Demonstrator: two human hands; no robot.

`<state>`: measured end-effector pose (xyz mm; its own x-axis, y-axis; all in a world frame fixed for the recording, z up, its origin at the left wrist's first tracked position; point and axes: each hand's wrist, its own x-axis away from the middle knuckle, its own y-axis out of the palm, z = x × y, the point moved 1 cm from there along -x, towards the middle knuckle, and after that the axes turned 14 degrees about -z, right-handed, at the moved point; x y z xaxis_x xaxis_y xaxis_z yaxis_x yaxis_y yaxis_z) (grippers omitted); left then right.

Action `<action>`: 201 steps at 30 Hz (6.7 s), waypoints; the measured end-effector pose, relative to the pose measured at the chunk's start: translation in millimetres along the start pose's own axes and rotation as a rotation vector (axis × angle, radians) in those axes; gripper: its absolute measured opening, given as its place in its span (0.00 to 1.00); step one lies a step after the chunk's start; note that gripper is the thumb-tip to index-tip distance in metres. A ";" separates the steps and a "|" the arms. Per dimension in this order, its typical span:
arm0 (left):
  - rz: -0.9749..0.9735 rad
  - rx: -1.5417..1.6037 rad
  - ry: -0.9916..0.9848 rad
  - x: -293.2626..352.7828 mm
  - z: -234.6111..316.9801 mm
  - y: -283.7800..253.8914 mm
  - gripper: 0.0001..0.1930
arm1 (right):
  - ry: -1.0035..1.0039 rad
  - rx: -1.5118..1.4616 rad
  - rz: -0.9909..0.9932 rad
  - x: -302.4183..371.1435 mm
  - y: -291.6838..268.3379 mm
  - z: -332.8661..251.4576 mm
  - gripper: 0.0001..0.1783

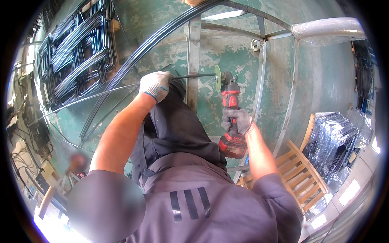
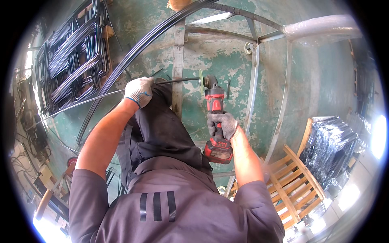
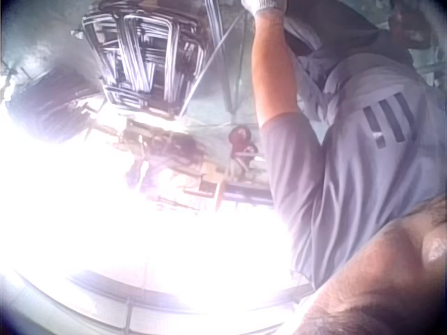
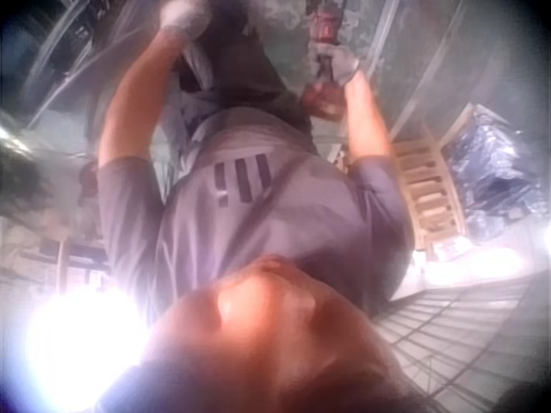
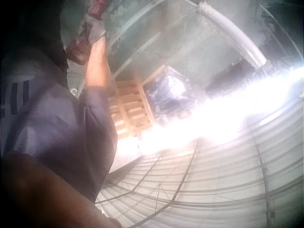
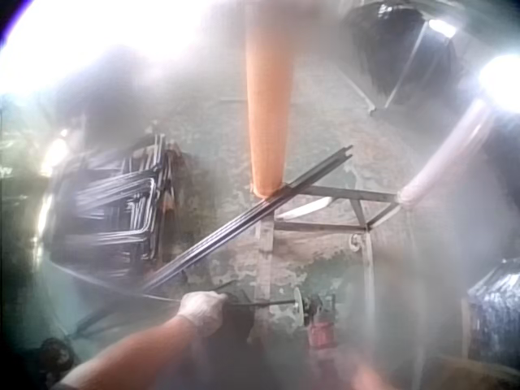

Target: The person uses a handheld angle grinder to cut multiple metal rods on a metal frame. After cutting, they gather the cut pieces from the floor and carry them to a nearby area.

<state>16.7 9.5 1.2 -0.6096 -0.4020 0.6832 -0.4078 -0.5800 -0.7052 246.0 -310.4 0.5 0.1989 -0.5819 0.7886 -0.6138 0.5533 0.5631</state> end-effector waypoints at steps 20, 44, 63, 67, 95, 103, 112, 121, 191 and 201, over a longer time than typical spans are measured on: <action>0.124 0.077 0.029 39.3 -30.6 10.0 0.07 | -0.183 -0.112 0.081 21.7 4.0 8.5 0.10; 0.329 0.291 -0.201 -45.7 -138.9 -19.3 0.11 | -0.264 -0.093 0.275 22.0 14.3 0.1 0.10; 0.113 -0.032 -0.182 -108.0 -102.9 -38.3 0.16 | -0.566 0.035 0.341 41.6 59.0 -67.5 0.10; 0.206 0.012 -0.080 -82.8 -100.0 -32.5 0.16 | -0.695 0.178 0.340 42.3 67.0 -109.9 0.11; 0.166 -0.199 -0.061 42.0 -109.6 11.9 0.08 | -0.604 0.340 0.663 -2.3 -11.7 -118.8 0.16; -0.159 0.164 -0.085 33.8 -81.2 -19.8 0.14 | -0.399 0.548 0.753 -34.9 -33.1 -73.4 0.20; -0.202 0.167 0.032 5.3 -58.5 -15.7 0.14 | -0.472 0.257 0.692 -45.8 -41.2 -69.3 0.17; 0.081 0.099 0.112 8.0 -57.5 7.3 0.06 | -0.498 0.359 0.494 20.4 -25.9 -49.5 0.21; -0.129 0.258 0.032 -22.2 -28.0 -16.5 0.15 | -0.572 0.241 0.606 -31.0 -32.0 -75.9 0.10; -0.042 0.321 0.123 -35.2 -5.2 20.8 0.13 | -0.518 0.268 0.518 8.4 -9.0 -70.3 0.14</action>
<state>26.2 15.3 -38.5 -0.6818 -0.2959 0.6690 -0.2117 -0.7956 -0.5676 306.8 -278.4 19.4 -0.5050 -0.5292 0.6819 -0.7081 0.7057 0.0234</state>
